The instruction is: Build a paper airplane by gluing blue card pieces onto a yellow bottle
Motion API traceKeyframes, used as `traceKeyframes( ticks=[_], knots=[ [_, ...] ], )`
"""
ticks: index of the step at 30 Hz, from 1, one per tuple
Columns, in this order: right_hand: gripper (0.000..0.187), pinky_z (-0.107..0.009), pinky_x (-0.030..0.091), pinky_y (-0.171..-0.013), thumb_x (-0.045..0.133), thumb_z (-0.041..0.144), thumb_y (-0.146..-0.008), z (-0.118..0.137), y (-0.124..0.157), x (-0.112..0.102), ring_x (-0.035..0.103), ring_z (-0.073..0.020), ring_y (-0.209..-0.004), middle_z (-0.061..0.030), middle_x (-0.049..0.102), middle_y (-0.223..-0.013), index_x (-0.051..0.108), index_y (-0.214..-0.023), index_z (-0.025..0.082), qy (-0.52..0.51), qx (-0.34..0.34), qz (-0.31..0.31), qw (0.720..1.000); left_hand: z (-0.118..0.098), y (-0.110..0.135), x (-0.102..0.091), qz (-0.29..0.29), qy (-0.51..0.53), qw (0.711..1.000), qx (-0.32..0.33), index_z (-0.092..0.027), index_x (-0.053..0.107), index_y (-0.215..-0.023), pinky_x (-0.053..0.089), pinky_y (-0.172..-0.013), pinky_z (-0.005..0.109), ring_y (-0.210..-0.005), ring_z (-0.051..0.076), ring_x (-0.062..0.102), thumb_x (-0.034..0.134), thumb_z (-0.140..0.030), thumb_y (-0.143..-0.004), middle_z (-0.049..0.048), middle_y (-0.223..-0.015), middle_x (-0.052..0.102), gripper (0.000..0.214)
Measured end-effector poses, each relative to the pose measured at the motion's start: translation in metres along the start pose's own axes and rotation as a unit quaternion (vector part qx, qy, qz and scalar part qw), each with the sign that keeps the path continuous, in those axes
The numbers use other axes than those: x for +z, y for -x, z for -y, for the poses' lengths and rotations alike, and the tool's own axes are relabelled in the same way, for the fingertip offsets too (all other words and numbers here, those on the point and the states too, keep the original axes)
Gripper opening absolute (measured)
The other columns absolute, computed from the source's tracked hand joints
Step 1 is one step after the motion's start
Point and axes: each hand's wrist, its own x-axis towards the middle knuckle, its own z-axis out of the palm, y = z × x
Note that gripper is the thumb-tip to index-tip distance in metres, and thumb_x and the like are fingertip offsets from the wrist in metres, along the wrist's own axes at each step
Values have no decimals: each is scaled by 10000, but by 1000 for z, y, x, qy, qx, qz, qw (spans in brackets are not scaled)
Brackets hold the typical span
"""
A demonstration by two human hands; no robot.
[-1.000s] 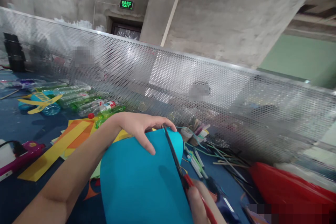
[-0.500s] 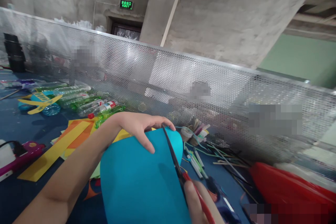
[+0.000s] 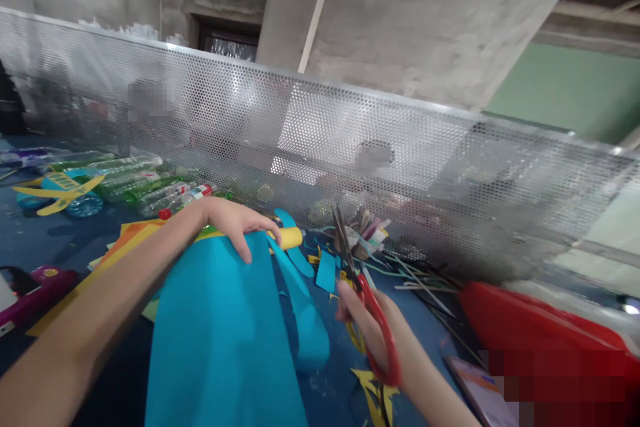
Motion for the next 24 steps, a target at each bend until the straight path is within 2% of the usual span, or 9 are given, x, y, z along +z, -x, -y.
traceKeyframes(
  ticks=[2, 4, 6, 8, 11, 14, 18, 21, 24],
  knots=[
    [457, -278, 404, -525, 379, 607, -787, -22, -14, 0, 572, -205, -551, -55, 605, -553, 527, -623, 207, 113, 46, 36, 992, 17, 10, -5, 30, -25, 997, -69, -240, 542, -1179, 379, -894, 270, -1121, 244, 476, 717, -321, -614, 32, -1257, 534, 597],
    [374, -281, 394, -546, 447, 541, -777, -47, -25, 3, 602, -233, -630, -87, 643, -655, 568, -715, 192, 195, 65, 41, 978, 35, 22, -9, 67, -44, 986, -145, -239, 583, -1128, 403, -840, 265, -1037, 238, 528, 714, -303, -594, 37, -1195, 586, 554],
    [296, -285, 399, -584, 508, 449, -762, -71, -32, 8, 627, -254, -722, -119, 668, -766, 604, -813, 174, 249, 108, 43, 962, 52, 35, -13, 85, -77, 963, -243, -243, 624, -1067, 431, -739, 267, -905, 241, 573, 726, -261, -538, 54, -1087, 643, 539],
    [249, -276, 398, -592, 504, 389, -774, -89, -35, 11, 638, -248, -745, -124, 674, -787, 622, -814, 174, 274, 138, 51, 950, 65, 45, -15, 84, -125, 938, -313, -248, 664, -992, 430, -676, 276, -789, 238, 582, 729, -226, -498, 78, -1017, 661, 498],
    [236, -271, 398, -587, 513, 377, -775, -103, -36, 13, 647, -241, -742, -111, 676, -761, 635, -814, 179, 279, 146, 55, 947, 69, 50, -14, 41, -195, 911, -360, -247, 685, -946, 418, -638, 292, -731, 233, 569, 699, -123, -462, 98, -1002, 654, 499],
    [236, -278, 402, -589, 531, 371, -772, -108, -36, 15, 650, -250, -749, -114, 676, -744, 639, -819, 167, 287, 138, 48, 947, 59, 44, -11, 12, -240, 887, -394, -202, 678, -971, 406, -604, 297, -706, 242, 565, 688, -108, -473, 136, -989, 648, 508],
    [247, -297, 416, -633, 519, 347, -794, -111, -36, 25, 645, -269, -810, -136, 678, -816, 625, -877, 140, 294, 129, 31, 947, 36, 35, -19, -35, -248, 893, -373, -196, 654, -998, 391, -624, 277, -755, 242, 571, 742, -339, -520, 141, -1033, 634, 507],
    [289, -310, 431, -676, 515, 306, -808, -116, -35, 34, 642, -273, -828, -146, 674, -869, 574, -1008, 106, 311, 89, -21, 946, 15, 32, -27, -158, -224, 915, -298, -236, 666, -928, 372, -632, 255, -759, 207, 581, 660, -479, -636, 87, -957, 660, 380],
    [233, -337, 444, -725, 511, 261, -813, -123, -34, 40, 635, -270, -821, -144, 667, -845, 570, -978, 108, 329, 10, -48, 943, -12, 25, -25, -318, -193, 905, -204, -236, 662, -918, 372, -625, 257, -716, 166, 568, 621, -413, -713, 50, -865, 655, 274]
  ],
)
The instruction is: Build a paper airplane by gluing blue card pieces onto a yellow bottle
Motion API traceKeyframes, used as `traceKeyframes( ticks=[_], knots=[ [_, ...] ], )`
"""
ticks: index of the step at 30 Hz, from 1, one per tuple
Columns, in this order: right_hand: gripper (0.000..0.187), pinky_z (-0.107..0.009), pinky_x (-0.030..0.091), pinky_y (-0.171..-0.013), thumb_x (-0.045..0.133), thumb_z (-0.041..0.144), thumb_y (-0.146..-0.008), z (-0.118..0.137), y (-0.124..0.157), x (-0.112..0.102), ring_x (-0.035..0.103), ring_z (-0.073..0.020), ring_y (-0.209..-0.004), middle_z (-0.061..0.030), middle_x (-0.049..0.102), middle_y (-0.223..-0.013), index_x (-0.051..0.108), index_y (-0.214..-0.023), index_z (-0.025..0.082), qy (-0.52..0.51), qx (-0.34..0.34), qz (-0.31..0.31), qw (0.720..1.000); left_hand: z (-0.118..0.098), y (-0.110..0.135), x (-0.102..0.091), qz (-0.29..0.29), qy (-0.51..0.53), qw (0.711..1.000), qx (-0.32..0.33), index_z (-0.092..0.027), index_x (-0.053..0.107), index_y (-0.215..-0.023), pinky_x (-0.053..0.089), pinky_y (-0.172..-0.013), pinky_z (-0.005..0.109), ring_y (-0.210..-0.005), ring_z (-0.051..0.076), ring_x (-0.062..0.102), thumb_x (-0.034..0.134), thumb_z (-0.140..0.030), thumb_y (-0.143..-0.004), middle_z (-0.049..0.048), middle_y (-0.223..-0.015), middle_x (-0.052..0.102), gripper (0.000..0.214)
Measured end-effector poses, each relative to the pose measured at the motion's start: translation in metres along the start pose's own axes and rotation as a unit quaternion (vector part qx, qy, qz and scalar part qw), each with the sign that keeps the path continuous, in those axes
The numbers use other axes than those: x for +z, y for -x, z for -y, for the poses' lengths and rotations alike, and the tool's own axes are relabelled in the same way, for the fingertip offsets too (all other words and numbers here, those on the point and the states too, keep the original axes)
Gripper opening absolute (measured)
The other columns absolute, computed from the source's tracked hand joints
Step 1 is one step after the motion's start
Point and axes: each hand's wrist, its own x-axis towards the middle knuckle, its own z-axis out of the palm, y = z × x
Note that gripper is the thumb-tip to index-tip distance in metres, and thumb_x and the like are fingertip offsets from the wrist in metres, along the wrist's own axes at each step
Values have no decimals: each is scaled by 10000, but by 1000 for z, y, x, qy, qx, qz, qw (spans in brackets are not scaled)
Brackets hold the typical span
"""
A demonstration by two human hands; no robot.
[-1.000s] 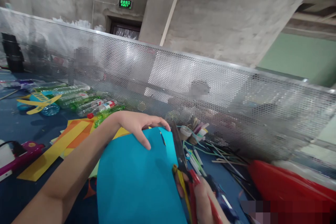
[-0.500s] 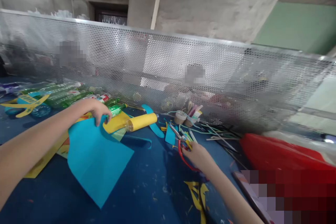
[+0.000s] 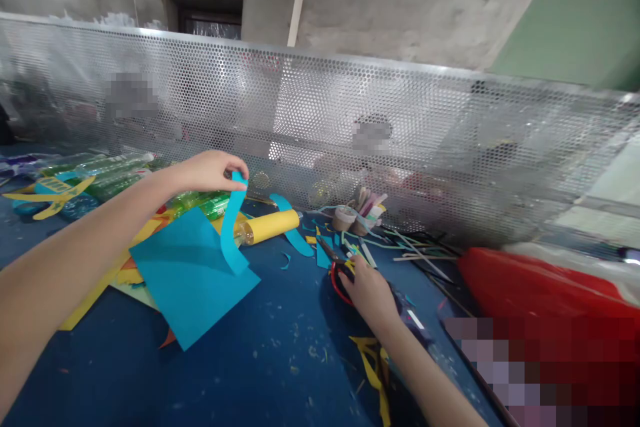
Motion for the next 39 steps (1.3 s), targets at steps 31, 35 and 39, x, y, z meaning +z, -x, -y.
traceKeyframes(
  ticks=[31, 35, 39],
  knots=[
    [165, -327, 479, -735, 576, 258, -808, 73, 40, -34, 569, -192, -838, -63, 605, -898, 673, -941, 256, -435, -245, 0, 866, -41, 8, 219, -21, 626, 761, -167, -156, 586, -842, 385, -521, 227, -523, 102, 502, 701, -347, -666, -28, -590, 564, 284],
    [194, -314, 459, -745, 521, 361, -834, 77, 41, -27, 549, -188, -782, -34, 606, -781, 642, -817, 210, -478, -144, 105, 860, -42, 10, 221, -27, 658, 733, -171, -159, 600, -858, 377, -512, 225, -504, 99, 493, 707, -361, -656, -38, -569, 553, 305],
    [285, -251, 418, -623, 449, 415, -858, 76, 41, -16, 470, -140, -648, 7, 509, -667, 545, -720, 185, -476, -70, 166, 861, -45, 10, 218, -15, 670, 725, -160, -149, 621, -847, 430, -584, 252, -584, 124, 552, 678, -340, -683, 2, -663, 613, 258]
  ],
)
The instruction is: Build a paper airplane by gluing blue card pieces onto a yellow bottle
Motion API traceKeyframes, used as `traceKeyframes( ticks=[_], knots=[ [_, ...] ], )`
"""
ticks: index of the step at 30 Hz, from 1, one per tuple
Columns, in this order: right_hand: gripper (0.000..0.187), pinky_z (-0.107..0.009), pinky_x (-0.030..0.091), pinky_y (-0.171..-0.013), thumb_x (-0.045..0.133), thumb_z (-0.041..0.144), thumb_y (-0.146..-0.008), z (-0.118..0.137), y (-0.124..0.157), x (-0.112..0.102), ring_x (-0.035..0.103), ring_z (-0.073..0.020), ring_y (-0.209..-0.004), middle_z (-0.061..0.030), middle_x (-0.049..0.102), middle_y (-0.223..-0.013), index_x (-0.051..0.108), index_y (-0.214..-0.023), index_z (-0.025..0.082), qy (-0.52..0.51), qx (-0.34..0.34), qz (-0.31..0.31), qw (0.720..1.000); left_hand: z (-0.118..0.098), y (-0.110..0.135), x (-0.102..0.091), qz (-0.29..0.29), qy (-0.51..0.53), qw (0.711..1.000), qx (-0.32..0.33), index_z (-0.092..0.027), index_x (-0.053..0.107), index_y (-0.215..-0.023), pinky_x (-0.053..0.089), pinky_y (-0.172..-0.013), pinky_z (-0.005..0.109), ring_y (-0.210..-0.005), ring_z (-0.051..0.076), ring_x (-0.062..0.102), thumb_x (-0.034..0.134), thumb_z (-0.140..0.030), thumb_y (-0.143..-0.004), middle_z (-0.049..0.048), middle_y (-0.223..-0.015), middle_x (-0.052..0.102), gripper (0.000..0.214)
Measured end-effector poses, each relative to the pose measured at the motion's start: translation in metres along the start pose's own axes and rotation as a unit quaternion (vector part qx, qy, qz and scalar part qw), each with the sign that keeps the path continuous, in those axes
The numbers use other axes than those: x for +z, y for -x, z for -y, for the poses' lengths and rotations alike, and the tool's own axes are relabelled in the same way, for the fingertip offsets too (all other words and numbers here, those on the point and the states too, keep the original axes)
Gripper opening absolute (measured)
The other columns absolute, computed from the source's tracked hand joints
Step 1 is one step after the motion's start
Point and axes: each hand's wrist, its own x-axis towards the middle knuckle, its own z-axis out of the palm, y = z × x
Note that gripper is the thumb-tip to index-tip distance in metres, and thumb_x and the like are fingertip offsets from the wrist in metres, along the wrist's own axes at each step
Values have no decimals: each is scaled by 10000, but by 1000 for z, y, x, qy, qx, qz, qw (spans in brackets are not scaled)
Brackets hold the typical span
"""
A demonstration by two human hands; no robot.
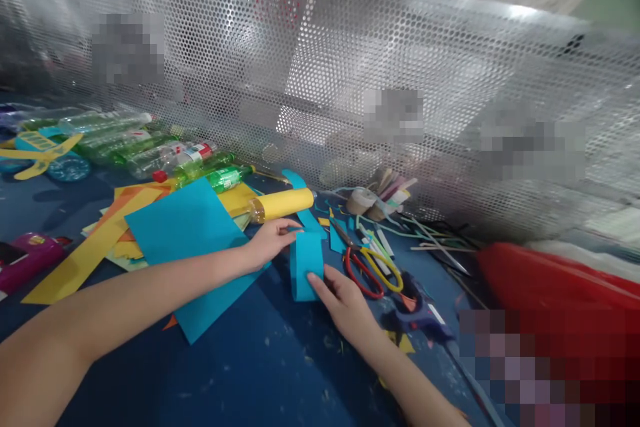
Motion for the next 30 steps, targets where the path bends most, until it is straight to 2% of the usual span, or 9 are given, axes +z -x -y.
traceKeyframes(
  ticks=[4, 10, 14, 20, 24, 30],
  knots=[
    [334, -223, 316, -496, 481, 479, -823, -9, -3, 1, 343, -107, -535, 49, 351, -577, 430, -649, 199, 5, 49, -40, 998, -4, 3, 2, 10, -5, 1000, -11, -150, 630, -845, 461, -624, 266, -637, 134, 576, 623, -302, -732, 16, -728, 633, 190],
    [389, -228, 235, -464, 443, 508, -831, -7, -6, -1, 267, -99, -510, 61, 229, -571, 323, -605, 215, 18, 64, -48, 997, -3, 4, 1, 20, 15, 999, -35, -163, 643, -866, 474, -645, 272, -668, 147, 603, 564, -296, -767, 28, -741, 657, 184],
    [402, -234, 220, -460, 443, 499, -829, -7, -7, -2, 260, -100, -507, 60, 226, -554, 303, -581, 216, 35, 60, -52, 996, -4, 6, 1, 44, 52, 996, -50, -153, 646, -883, 478, -678, 279, -728, 166, 623, 530, -361, -779, 52, -745, 671, 259],
    [407, -232, 230, -464, 434, 494, -832, -7, -7, -3, 267, -100, -505, 59, 239, -547, 302, -568, 213, 41, 60, -51, 996, -8, 13, 3, 101, 4, 995, 1, -146, 630, -880, 478, -746, 299, -765, 161, 602, 630, -350, -727, 33, -796, 645, 255],
    [357, -226, 238, -457, 439, 485, -835, -8, -7, -2, 273, -98, -497, 62, 263, -557, 368, -619, 210, 15, 68, -45, 997, -8, 13, 3, 87, -13, 996, 11, -143, 622, -900, 477, -714, 281, -736, 145, 589, 641, -340, -724, 24, -795, 629, 265],
    [241, -218, 296, -460, 491, 449, -804, -11, -5, 0, 340, -109, -490, 67, 357, -554, 495, -812, 208, -43, 70, -43, 996, -6, 11, 2, 50, -10, 999, 3, -158, 635, -844, 479, -702, 277, -721, 144, 595, 635, -313, -733, 15, -746, 638, 191]
  ],
)
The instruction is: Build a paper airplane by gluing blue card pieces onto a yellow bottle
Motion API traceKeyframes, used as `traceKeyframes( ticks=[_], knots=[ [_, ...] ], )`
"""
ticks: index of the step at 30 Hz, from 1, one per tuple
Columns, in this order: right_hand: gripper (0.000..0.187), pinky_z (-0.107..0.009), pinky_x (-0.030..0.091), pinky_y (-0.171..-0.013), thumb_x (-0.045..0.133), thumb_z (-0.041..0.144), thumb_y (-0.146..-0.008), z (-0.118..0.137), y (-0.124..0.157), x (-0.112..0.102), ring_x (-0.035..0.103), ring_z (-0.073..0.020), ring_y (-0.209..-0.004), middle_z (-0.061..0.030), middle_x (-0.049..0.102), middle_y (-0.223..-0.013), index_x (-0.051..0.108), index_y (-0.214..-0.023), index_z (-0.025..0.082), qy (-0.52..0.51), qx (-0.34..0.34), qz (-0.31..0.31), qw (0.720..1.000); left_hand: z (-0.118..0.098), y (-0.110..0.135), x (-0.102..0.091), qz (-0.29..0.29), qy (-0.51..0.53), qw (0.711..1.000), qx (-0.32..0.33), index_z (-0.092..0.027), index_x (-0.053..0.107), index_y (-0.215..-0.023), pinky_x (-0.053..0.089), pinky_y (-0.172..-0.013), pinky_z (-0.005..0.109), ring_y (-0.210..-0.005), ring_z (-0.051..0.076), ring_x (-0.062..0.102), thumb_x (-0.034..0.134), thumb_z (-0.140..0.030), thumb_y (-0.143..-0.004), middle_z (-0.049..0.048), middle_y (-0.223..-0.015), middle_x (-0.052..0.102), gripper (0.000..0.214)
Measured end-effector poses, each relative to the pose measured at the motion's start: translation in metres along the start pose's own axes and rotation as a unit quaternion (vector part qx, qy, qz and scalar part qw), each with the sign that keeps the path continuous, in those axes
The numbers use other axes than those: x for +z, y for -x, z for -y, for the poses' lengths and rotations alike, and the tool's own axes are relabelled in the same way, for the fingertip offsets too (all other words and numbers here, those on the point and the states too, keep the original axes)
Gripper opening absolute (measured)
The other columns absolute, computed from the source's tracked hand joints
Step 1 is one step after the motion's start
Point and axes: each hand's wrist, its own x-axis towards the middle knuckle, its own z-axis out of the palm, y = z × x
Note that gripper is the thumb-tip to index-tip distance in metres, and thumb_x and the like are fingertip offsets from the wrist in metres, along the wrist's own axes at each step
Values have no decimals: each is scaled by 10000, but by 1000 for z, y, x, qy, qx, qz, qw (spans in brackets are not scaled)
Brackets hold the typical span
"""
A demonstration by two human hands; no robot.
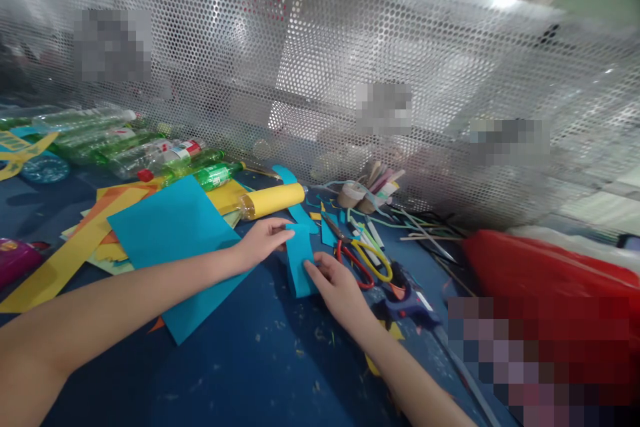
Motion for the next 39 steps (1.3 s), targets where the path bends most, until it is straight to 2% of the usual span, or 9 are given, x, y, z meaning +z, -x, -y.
traceKeyframes(
  ticks=[4, 10, 13, 16, 23, 29, 34, 37, 39],
  knots=[
    [135, -238, 399, -598, 479, 340, -774, 6, -3, -12, 470, -137, -627, 23, 500, -658, 514, -739, 215, -76, -22, -50, 996, 2, -3, -3, -29, 26, 999, 0, -162, 635, -845, 476, -742, 291, -744, 141, 609, 610, -310, -755, 22, -776, 653, 176],
    [524, -280, 425, -559, 251, 576, -818, 12, -14, -38, 515, -169, -579, -38, 535, -560, 424, -472, 222, -102, 35, -60, 992, 0, -4, -4, -47, 68, 997, -4, -156, 617, -839, 476, -743, 283, -737, 132, 622, 613, -290, -764, 35, -796, 668, 154],
    [412, -277, 426, -597, 435, 590, -754, 12, -14, -37, 538, -169, -638, -38, 586, -671, 509, -627, 206, -36, 46, -80, 995, 0, -4, -3, -49, 69, 996, -9, -163, 612, -839, 475, -717, 254, -725, 115, 618, 619, -287, -763, 17, -799, 660, 146],
    [312, -272, 421, -650, 612, 466, -684, 11, -10, -30, 558, -166, -715, -11, 590, -742, 494, -815, 208, -1, 19, -27, 999, 1, -4, -4, -46, 66, 997, -4, -167, 611, -854, 474, -711, 244, -730, 114, 617, 626, -311, -760, 9, -797, 655, 172],
    [223, -195, 267, -454, 596, 334, -745, 7, -5, -23, 372, -73, -467, 100, 388, -534, 409, -773, 215, -17, 20, 57, 998, 1, -4, -4, -49, 59, 997, 3, -164, 594, -883, 477, -713, 253, -728, 119, 611, 632, -333, -753, 7, -777, 645, 216],
    [248, -188, 380, -485, 648, 336, -720, 11, -4, -23, 423, -62, -481, 100, 413, -533, 450, -796, 208, -114, 76, 144, 980, 2, -4, -3, -61, 26, 998, 21, -147, 569, -963, 481, -721, 302, -707, 141, 604, 633, -355, -741, 6, -718, 617, 311],
    [262, -244, 473, -587, 676, 350, -686, 15, 0, -20, 583, -109, -603, 36, 586, -638, 519, -824, 192, -132, 110, 222, 960, 7, -7, -7, -58, -63, 995, 53, -148, 556, -985, 441, -581, 244, -595, 117, 558, 586, -369, -767, -9, -681, 591, 312],
    [226, -260, 478, -590, 620, 373, -725, 16, 0, -19, 594, -119, -590, -12, 641, -693, 554, -806, 173, -72, 108, 223, 966, 8, -5, -7, -68, -183, 977, 83, -155, 554, -958, 425, -570, 238, -608, 124, 555, 555, -352, -783, -8, -691, 592, 264],
    [185, -276, 473, -597, 564, 357, -765, 17, -1, -23, 594, -136, -591, -30, 653, -699, 570, -787, 173, 41, 81, 162, 983, 7, -2, -5, -65, -238, 965, 92, -160, 537, -935, 433, -569, 242, -599, 127, 560, 527, -335, -798, -13, -677, 587, 222]
  ],
)
